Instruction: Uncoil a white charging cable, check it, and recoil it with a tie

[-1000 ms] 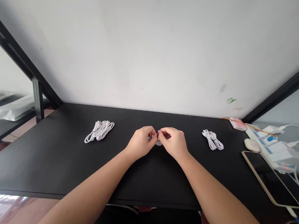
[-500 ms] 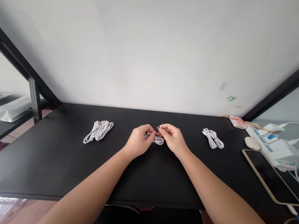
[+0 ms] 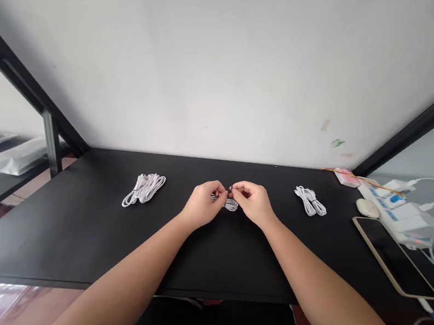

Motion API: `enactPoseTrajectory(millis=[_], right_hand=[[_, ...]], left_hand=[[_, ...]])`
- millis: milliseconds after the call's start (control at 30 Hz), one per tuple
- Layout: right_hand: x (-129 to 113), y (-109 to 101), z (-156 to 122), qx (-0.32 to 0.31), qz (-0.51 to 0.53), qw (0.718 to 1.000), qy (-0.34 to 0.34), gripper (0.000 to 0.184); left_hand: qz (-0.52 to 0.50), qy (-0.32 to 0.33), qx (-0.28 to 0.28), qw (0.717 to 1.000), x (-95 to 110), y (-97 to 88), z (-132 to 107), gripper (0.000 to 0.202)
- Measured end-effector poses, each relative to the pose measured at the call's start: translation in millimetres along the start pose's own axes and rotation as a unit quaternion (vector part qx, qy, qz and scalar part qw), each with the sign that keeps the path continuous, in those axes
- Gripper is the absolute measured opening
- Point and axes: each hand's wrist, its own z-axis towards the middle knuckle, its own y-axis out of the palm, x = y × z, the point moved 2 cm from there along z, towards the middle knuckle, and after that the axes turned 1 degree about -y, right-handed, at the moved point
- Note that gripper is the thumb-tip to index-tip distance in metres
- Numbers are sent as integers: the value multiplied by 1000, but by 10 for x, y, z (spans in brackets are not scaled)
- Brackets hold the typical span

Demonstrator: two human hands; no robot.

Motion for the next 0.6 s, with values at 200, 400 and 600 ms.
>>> enactPoseTrajectory(millis=[200, 400, 600], right_hand=[[-8, -3, -1, 13, -14, 1000, 11, 9], [108, 32, 55, -16, 106, 991, 82, 17], [103, 33, 63, -24, 113, 991, 62, 20]], left_hand=[[8, 1, 1, 1000, -14, 14, 4, 16], [-3, 8, -1, 1000, -6, 9, -6, 16], [-18, 16, -9, 1000, -8, 9, -9, 17]])
